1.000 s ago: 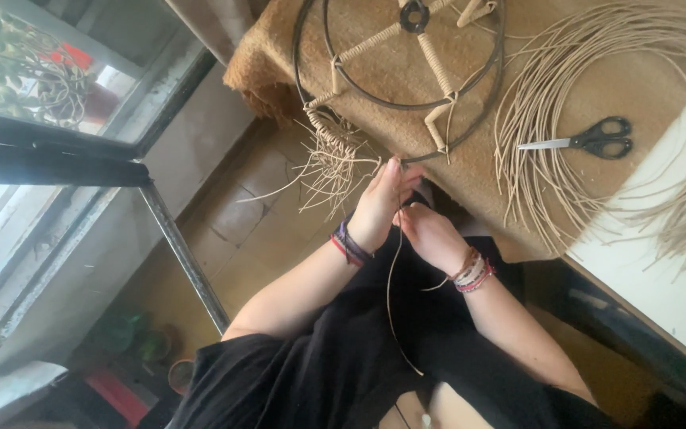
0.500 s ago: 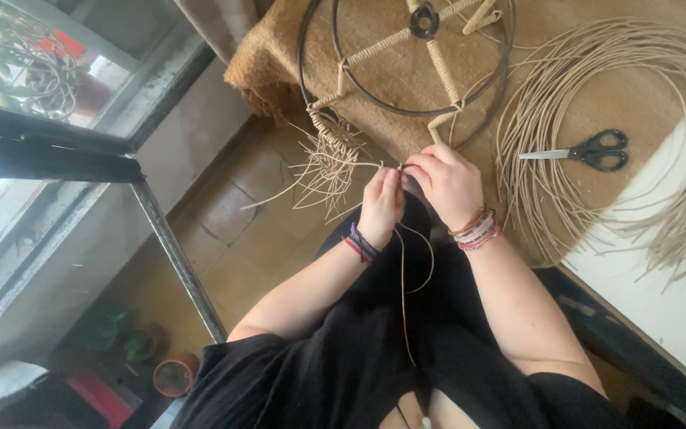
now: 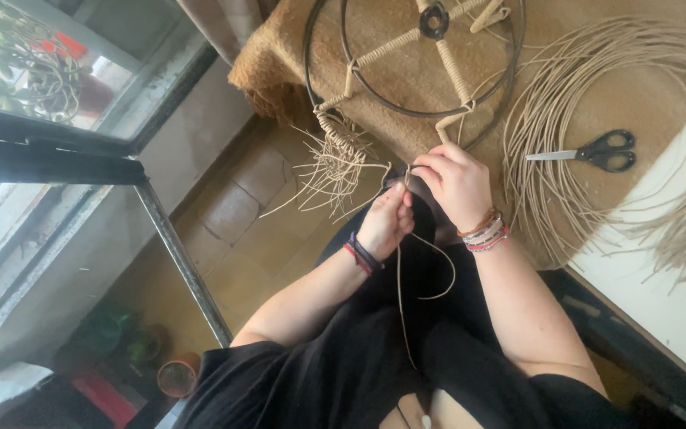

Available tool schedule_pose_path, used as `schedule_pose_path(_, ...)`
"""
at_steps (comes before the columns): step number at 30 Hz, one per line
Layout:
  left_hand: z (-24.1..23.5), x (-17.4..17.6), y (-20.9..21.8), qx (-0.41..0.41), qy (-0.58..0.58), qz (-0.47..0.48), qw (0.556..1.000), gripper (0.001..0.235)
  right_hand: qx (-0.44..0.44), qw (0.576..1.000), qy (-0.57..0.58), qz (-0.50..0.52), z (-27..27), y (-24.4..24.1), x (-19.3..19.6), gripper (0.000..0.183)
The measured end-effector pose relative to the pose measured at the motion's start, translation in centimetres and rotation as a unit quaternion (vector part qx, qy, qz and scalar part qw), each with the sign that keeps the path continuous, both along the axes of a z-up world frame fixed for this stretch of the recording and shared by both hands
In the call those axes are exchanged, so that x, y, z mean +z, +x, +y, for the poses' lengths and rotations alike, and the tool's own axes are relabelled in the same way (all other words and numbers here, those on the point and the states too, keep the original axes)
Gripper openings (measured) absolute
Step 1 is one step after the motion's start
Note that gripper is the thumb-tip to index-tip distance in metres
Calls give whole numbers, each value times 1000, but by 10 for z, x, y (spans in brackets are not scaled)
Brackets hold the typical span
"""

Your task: The person weaves thin natural fibers around a circular metal frame, repeatedly threading and pulling strands through existing loops to build a woven pattern. The person handles the fibers by hand and occasionally adjusts the frame on a work surface.

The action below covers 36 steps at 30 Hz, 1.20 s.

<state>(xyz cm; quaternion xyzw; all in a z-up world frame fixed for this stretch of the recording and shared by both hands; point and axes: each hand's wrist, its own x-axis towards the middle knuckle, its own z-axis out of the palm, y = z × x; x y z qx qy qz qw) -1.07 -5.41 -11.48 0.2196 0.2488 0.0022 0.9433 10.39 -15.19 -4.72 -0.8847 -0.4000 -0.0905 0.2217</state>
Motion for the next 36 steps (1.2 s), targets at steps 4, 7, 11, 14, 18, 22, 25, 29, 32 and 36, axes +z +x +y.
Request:
schedule_pose_path(4, 49, -12, -26, -28, 251, 2, 968, 26, 24, 999, -6, 35, -1, -5, 20, 8)
schedule_pose_path(7, 86, -7, -43, -34, 718, 79, 691, 15, 28, 998, -40, 29, 7, -7, 32, 12)
schedule_pose_path(11, 93, 25, -39, 106, 855, -37, 506, 39, 93, 995, -35, 26, 26, -5, 24, 19)
schedule_pose_path(14, 80, 30, -28, 98, 839, -56, 532, 39, 120, 988, -71, 67, 33, -1, 24, 17)
schedule_pose_path(18, 60, 24, -19, 23, 786, 18, 618, 29, 101, 979, -100, 148, 31, 1, 47, 28)
schedule_pose_path(22, 64, 38, -3, 68, 571, -138, 806, 34, 128, 972, -88, 177, 22, 7, 44, 26)
schedule_pose_path(25, 67, 28, 7, 45, 572, -159, 803, 35, 122, 977, -63, 162, 18, 9, 31, 18)
schedule_pose_path(29, 61, -19, 6, 58, 541, -160, 824, 31, 114, 980, -13, 162, 13, 11, 13, 18)
schedule_pose_path(32, 54, -11, 5, 59, 521, -135, 841, 29, 106, 983, -12, 148, 8, 15, 1, 23)
schedule_pose_path(36, 67, -12, 8, 41, 582, -135, 801, 38, 98, 988, -61, 107, 12, 9, 14, 16)
